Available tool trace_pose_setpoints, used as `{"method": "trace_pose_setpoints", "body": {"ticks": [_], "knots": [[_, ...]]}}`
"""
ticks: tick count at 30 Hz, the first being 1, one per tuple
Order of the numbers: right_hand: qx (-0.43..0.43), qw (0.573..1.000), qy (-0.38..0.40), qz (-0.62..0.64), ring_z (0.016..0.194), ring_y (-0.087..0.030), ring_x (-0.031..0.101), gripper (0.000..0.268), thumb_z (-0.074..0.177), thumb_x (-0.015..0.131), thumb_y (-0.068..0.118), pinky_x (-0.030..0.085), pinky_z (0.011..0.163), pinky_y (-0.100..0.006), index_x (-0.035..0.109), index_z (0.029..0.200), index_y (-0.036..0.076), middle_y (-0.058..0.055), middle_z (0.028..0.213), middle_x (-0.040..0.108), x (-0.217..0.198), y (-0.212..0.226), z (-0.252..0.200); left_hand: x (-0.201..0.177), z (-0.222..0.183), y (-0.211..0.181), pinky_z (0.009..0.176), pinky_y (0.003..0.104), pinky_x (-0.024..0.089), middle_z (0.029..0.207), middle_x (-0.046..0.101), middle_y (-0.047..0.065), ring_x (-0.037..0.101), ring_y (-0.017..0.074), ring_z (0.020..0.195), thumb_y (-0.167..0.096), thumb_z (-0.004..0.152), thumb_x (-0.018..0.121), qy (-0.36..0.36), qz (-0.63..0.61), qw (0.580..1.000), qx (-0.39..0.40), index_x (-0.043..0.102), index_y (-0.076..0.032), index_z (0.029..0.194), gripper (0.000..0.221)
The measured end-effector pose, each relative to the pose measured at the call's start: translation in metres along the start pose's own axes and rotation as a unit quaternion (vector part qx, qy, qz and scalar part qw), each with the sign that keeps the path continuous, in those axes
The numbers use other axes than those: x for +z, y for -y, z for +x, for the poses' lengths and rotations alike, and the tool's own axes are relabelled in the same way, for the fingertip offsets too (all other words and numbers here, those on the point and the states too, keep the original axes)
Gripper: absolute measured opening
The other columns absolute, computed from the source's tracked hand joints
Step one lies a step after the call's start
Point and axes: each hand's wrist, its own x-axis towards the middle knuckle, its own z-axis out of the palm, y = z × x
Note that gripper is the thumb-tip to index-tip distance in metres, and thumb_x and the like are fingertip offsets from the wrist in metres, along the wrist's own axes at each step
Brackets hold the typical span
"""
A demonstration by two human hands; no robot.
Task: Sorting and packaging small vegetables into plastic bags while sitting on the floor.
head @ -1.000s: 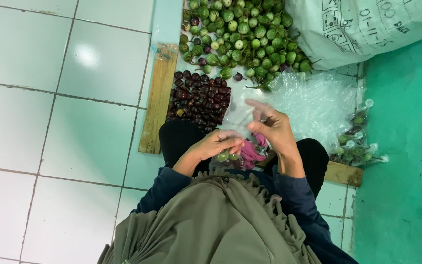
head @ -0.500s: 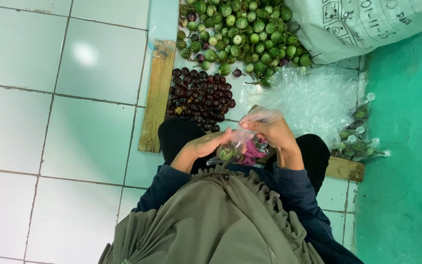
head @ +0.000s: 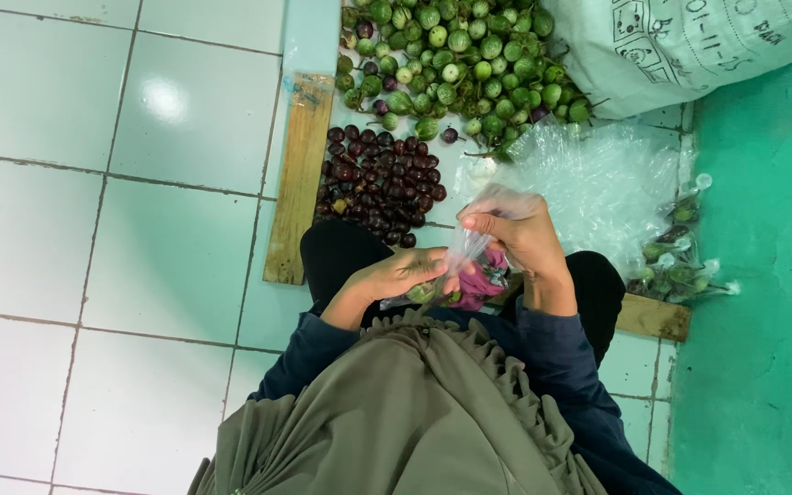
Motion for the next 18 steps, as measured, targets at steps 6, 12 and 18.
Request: {"method": "trace_pose_setpoints", "body": {"ticks": [6,12,18], "knots": [[-0.013,1.0,-0.018,0.0,0.041,-0.009,0.04,0.013,0.08,0.083,-0.004,0.034,0.031,-0.019,0.072,0.079,-0.011,-0.015,0.068,0.054,0.009,0.009,-0.001,0.003,0.007,0.011,0.102,0.043,0.044,0.086,0.067,0.009,0.07,0.0277,0.103,-0.035,0.116,0.035,-0.014,0.049,0.999,-0.008,0.064,-0.007,0.094,0.045],[-0.01,0.998,-0.064,0.011,0.041,-0.005,0.039,0.015,0.079,0.083,-0.006,0.033,0.03,-0.017,0.069,0.075,-0.009,-0.012,0.065,0.058,0.013,0.019,-0.003,0.014,0.007,-0.015,0.09,0.039,0.048,0.083,0.071,0.005,0.07,0.0235,0.093,-0.033,0.116,0.039,-0.031,0.063,0.997,-0.02,0.067,-0.009,0.093,0.043],[-0.024,0.992,-0.123,0.025,0.033,-0.01,0.043,0.012,0.081,0.082,0.0,0.037,0.027,-0.018,0.073,0.083,-0.008,-0.014,0.066,0.055,0.013,0.015,0.001,0.015,0.004,-0.004,0.084,0.035,0.048,0.079,0.07,0.008,0.07,0.022,0.091,-0.028,0.115,0.041,-0.05,0.063,0.996,-0.038,0.067,-0.004,0.104,0.037]]}}
